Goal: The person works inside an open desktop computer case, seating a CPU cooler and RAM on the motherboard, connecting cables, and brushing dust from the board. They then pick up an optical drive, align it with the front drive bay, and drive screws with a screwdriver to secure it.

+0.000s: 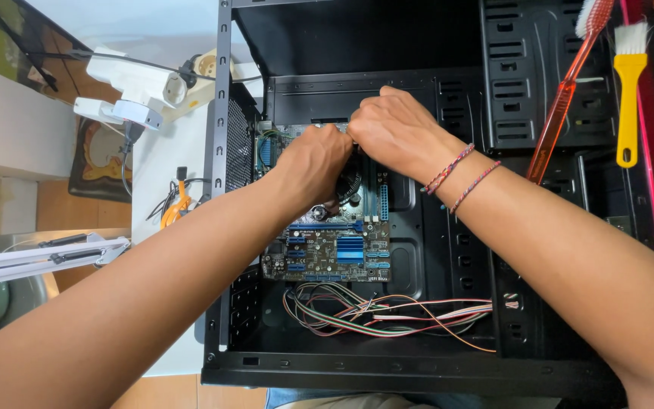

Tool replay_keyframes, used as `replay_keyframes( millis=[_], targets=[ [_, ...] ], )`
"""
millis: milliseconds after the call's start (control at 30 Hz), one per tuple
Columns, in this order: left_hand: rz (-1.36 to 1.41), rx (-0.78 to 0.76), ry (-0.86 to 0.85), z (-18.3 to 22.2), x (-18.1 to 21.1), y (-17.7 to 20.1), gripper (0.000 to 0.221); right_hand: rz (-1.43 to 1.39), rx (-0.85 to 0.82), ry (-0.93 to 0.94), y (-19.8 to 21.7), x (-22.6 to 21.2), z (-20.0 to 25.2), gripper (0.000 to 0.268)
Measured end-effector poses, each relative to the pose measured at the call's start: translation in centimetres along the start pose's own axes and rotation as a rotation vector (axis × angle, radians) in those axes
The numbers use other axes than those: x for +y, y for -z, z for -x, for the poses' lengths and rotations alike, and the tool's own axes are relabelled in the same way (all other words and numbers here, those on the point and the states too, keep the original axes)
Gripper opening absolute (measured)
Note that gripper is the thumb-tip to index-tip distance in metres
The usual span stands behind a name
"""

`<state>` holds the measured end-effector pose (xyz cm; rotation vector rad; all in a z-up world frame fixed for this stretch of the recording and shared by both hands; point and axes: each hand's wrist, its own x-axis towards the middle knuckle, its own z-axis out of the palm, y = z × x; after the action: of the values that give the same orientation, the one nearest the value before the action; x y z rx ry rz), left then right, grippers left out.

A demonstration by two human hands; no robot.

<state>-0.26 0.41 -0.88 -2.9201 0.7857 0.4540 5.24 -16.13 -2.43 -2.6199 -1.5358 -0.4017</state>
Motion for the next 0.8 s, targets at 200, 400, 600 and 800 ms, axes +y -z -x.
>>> replay_keyframes(
  millis=[200,400,600,800],
  targets=[
    [0.053,-0.003,0.019,0.2,-0.1,0.3,0.061,0.037,0.012,0.035,0.1,0.0,0.1,0.018],
    [0.080,-0.060,0.042,0.4,0.1,1.0,0.062,0.030,-0.007,0.025,0.6,-0.2,0.1,0.019],
    [0.082,0.010,0.018,0.5,-0.1,0.2,0.051,-0.035,-0.002,-0.015,-0.3,-0.1,0.1,0.016],
    [0.081,-0.030,0.060,0.3,0.0,0.4,0.063,-0.253,-0.157,-0.172,2.2,-0.1,-0.3,0.021]
  ],
)
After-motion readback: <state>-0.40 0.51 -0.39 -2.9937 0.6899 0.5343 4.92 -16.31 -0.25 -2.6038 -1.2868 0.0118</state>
